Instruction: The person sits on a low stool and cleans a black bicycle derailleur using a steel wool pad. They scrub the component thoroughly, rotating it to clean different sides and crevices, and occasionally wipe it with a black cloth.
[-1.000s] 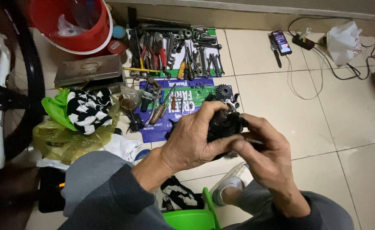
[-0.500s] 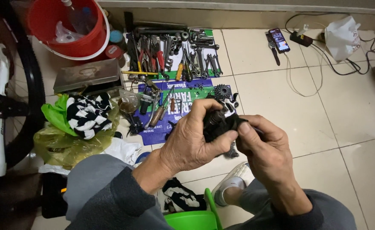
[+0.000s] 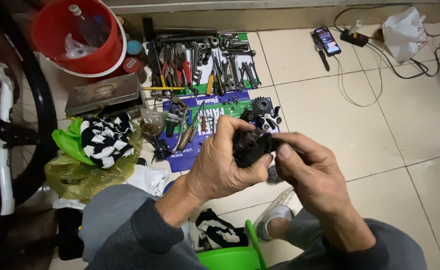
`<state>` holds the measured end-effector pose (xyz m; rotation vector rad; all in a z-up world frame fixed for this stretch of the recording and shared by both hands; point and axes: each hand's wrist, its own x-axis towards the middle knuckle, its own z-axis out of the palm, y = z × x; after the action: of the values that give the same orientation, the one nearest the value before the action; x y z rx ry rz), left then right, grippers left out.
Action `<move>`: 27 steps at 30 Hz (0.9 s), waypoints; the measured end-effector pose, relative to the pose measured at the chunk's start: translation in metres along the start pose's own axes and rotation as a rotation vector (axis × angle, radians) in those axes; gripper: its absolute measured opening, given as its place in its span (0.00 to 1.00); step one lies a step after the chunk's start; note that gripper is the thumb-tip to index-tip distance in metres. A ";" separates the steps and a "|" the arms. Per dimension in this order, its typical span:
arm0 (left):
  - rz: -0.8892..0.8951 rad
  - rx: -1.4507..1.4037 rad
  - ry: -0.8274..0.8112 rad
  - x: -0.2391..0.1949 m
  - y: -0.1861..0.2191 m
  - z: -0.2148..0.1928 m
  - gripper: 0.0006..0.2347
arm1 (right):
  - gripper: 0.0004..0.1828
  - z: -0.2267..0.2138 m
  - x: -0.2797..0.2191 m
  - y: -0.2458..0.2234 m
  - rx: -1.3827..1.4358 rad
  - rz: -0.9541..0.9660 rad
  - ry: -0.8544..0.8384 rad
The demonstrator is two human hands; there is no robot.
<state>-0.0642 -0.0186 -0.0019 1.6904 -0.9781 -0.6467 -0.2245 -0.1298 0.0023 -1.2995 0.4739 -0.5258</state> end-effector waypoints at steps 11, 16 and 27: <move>0.288 0.039 -0.097 -0.001 -0.012 -0.008 0.28 | 0.11 0.009 0.014 -0.050 -0.228 -0.056 0.139; 0.393 0.073 -0.076 -0.003 -0.020 -0.005 0.29 | 0.10 0.014 0.013 -0.061 -0.388 -0.111 0.042; 0.269 0.110 -0.094 -0.002 -0.017 -0.003 0.29 | 0.18 0.005 0.021 -0.057 -0.565 0.122 -0.047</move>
<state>-0.0585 -0.0130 -0.0169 1.5967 -1.3023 -0.5052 -0.2105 -0.1495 0.0587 -1.8028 0.6879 -0.2622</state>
